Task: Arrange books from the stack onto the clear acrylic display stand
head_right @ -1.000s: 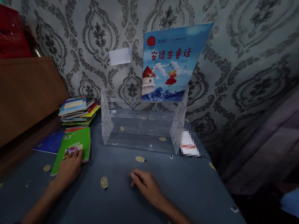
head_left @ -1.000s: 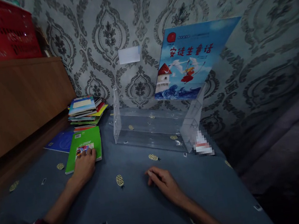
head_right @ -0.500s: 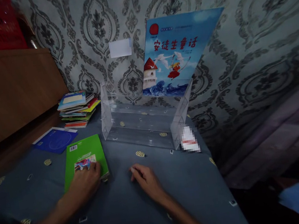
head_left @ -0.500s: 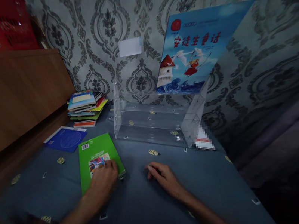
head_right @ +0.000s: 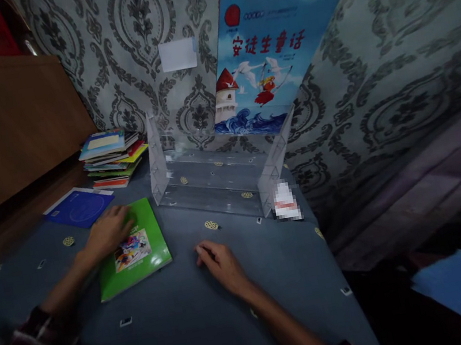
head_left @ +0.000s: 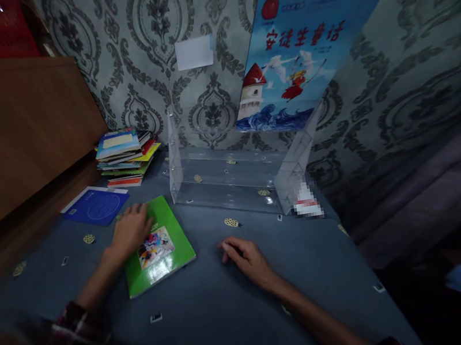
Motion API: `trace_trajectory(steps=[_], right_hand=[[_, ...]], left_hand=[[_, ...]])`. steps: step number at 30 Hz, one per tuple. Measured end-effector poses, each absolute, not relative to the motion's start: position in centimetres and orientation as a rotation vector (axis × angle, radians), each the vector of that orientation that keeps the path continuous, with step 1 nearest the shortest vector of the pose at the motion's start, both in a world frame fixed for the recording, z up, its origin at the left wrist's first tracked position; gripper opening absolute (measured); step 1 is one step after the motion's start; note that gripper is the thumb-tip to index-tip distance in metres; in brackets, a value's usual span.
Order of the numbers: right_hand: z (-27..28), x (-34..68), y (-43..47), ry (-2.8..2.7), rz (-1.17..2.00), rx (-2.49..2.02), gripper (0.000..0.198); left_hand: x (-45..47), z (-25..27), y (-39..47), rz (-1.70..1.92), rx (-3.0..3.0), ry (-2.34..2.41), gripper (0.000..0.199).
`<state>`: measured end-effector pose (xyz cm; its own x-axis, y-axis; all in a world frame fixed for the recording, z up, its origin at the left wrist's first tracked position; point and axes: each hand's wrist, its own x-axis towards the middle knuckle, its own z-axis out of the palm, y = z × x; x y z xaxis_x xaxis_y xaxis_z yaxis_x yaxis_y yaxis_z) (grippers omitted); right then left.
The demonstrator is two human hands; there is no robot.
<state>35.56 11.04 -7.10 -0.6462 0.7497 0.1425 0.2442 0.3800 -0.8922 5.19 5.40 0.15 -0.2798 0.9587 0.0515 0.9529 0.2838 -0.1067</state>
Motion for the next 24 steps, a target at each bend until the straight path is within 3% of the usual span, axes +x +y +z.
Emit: trace_trajectory(steps=[6,15,24], right_hand=[[-7.1,35.5,10.7,-2.137,1.180,-0.820,0.038],[-6.8,35.7,10.5,-2.091,0.723,-0.679,0.021],[-7.7,36.7,11.2,-2.187,0.558,-0.895,0.026]], left_hand=[[0.7,-1.6,6.1,0.124,-1.779,-2.564,0.052],[5.4,1.1,4.2,0.459,-1.839,-2.576,0.051],[10.0,0.2,3.0,0.317,-2.025,-2.387,0.038]])
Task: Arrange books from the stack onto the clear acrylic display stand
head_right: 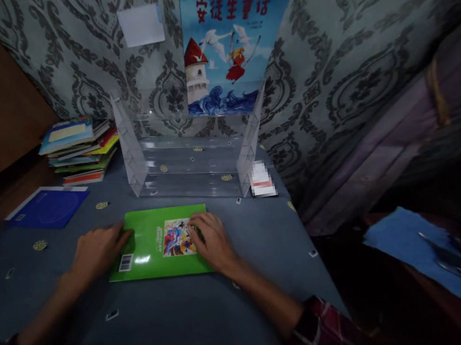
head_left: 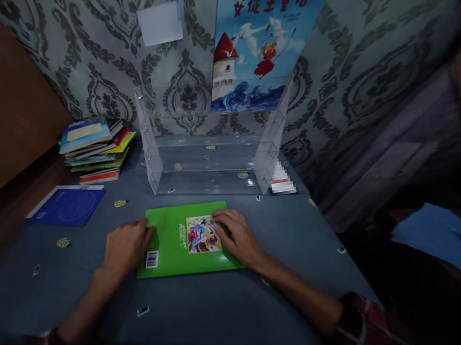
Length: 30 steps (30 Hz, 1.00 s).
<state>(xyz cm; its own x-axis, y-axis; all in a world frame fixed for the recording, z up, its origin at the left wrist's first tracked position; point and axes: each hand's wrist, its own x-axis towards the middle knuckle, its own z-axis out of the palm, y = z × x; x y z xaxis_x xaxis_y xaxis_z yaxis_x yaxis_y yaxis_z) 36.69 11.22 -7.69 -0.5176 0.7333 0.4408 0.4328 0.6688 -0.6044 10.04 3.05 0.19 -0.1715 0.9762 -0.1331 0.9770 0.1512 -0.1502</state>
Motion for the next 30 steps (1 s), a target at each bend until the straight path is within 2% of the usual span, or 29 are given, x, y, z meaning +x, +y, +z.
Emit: trace_trajectory(steps=[3,9,15,26,29,30], right_hand=[[-8.2,36.7,11.3,-2.241,0.522,-0.890,0.028],[-8.7,36.7,11.5,-2.383,0.450,-0.984,0.043],[-8.8,36.7,12.2,-2.437,0.385,-1.049,0.051],[-7.9,37.4,13.2,-2.501,0.400,-1.058,0.052],[-7.6,37.4,13.1,-2.497,0.392,-1.057,0.050],[-7.5,37.5,13.1,-2.494,0.392,-1.055,0.049]], left_hand=[[10.2,-1.5,3.6,-0.118,2.249,2.339,0.033],[9.9,-5.3,4.6,0.165,2.412,2.204,0.040],[9.5,-6.5,4.8,0.219,2.475,2.184,0.043],[10.3,-5.8,4.2,0.166,2.472,2.203,0.042],[11.8,-5.8,2.7,0.161,2.635,2.022,0.042],[12.4,-5.9,2.1,0.160,2.694,1.928,0.048]])
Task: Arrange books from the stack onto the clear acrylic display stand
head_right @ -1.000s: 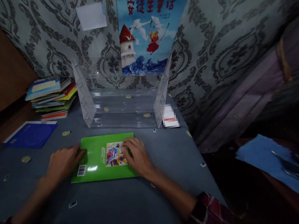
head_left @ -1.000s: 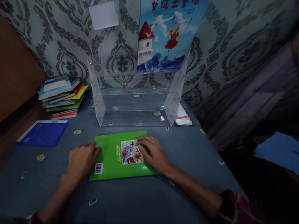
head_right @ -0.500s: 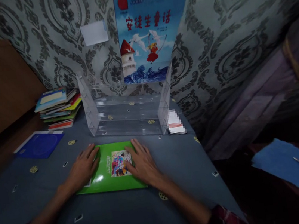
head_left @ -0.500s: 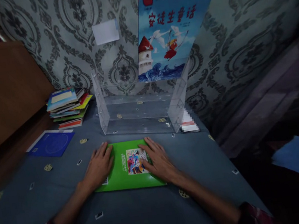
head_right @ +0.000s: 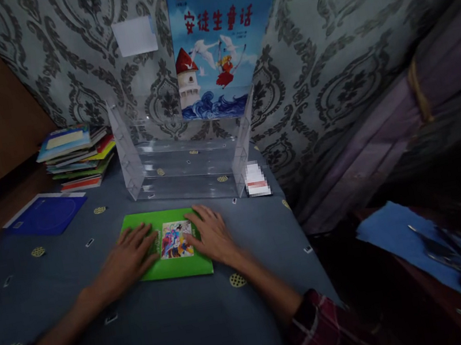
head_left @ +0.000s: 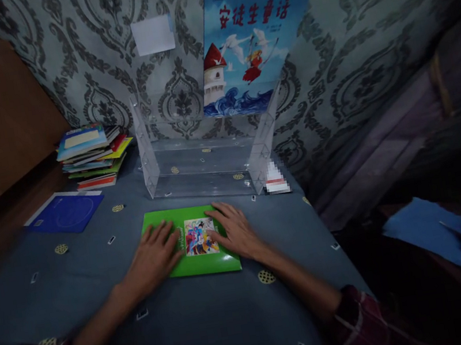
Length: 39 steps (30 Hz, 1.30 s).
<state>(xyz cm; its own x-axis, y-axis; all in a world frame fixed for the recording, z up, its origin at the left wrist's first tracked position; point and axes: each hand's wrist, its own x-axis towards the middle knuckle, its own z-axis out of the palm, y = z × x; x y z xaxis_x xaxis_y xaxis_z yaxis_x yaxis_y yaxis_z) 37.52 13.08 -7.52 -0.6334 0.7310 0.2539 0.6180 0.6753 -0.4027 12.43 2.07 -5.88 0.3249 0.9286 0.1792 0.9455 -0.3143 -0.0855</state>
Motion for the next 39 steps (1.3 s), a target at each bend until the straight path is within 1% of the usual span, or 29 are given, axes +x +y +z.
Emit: trace_trajectory(steps=[3,4,5,9,15,18,25,33,39], right_hand=[[-7.2,37.9,13.0,-2.468,0.409,-1.038,0.046],[-7.2,38.1,12.9,-2.453,0.421,-1.033,0.045],[-7.2,38.3,12.9,-2.436,0.434,-1.028,0.043],[-7.5,38.9,12.8,-2.383,0.467,-0.969,0.038],[-8.0,39.2,12.7,-2.384,0.461,-0.924,0.039],[-8.1,39.3,12.7,-2.390,0.459,-0.906,0.040],[-7.9,39.3,12.8,-2.388,0.470,-0.901,0.039],[-7.5,39.4,12.5,-2.401,0.477,-0.907,0.039],[-8.2,39.5,12.8,-2.377,0.464,-0.853,0.039]], left_hand=[[14.0,-6.3,0.4,-0.109,-2.563,-1.555,0.084],[14.4,-6.4,0.1,-0.092,-2.580,-1.536,0.090],[14.7,-6.5,-0.2,-0.079,-2.583,-1.532,0.090],[14.8,-6.8,-0.2,-0.083,-2.566,-1.526,0.076],[14.4,-7.2,-0.1,-0.001,-2.558,-1.407,0.076],[14.4,-7.1,-0.2,0.049,-2.542,-1.334,0.073],[14.3,-6.8,-0.2,0.030,-2.586,-1.268,0.062],[14.4,-7.0,-0.4,0.019,-2.535,-1.238,0.063],[14.4,-6.9,-0.4,-0.068,-2.434,-1.149,0.063]])
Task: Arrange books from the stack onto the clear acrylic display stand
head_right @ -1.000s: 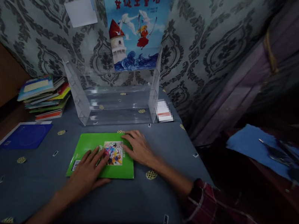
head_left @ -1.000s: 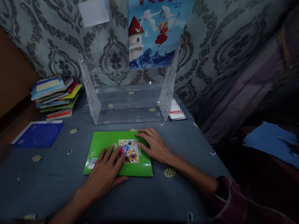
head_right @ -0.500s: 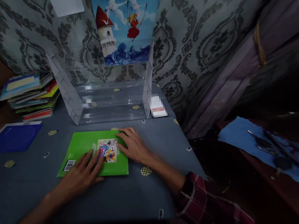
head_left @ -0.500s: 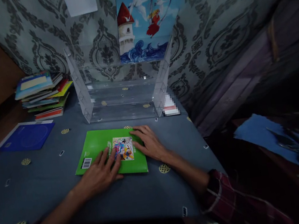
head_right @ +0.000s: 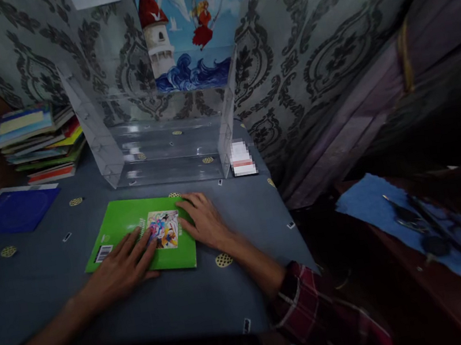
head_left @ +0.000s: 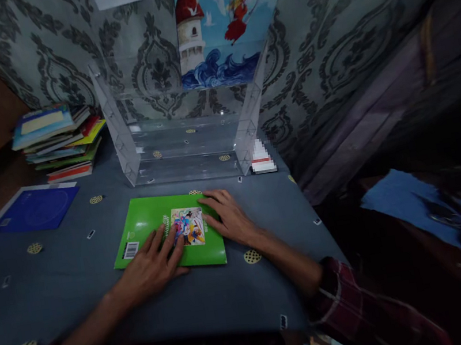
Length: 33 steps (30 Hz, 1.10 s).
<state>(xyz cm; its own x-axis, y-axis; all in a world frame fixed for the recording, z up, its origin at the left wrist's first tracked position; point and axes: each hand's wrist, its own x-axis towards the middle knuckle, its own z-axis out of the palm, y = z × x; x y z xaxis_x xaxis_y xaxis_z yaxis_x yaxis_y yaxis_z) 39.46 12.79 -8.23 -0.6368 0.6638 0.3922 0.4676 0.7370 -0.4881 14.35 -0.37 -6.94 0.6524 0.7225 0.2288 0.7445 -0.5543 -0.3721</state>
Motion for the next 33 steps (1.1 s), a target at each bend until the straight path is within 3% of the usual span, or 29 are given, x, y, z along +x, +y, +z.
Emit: trace_trajectory(steps=[13,18,28,33], right_hand=[[-8.4,39.5,12.8,-2.395,0.457,-0.854,0.041],[-8.3,39.5,12.7,-2.398,0.453,-0.847,0.041],[-7.2,39.2,12.3,-2.494,0.320,-0.961,0.036],[-4.0,35.4,9.7,-2.705,0.434,-0.530,0.030]], left_hand=[[13.7,-5.5,0.3,-0.205,-2.513,-1.250,0.061],[11.8,-5.0,2.0,-0.325,-2.470,-1.545,0.052],[5.9,-4.6,5.9,-0.525,-2.469,-2.055,0.051],[3.9,-4.5,7.3,-0.889,-2.579,-2.149,0.051]])
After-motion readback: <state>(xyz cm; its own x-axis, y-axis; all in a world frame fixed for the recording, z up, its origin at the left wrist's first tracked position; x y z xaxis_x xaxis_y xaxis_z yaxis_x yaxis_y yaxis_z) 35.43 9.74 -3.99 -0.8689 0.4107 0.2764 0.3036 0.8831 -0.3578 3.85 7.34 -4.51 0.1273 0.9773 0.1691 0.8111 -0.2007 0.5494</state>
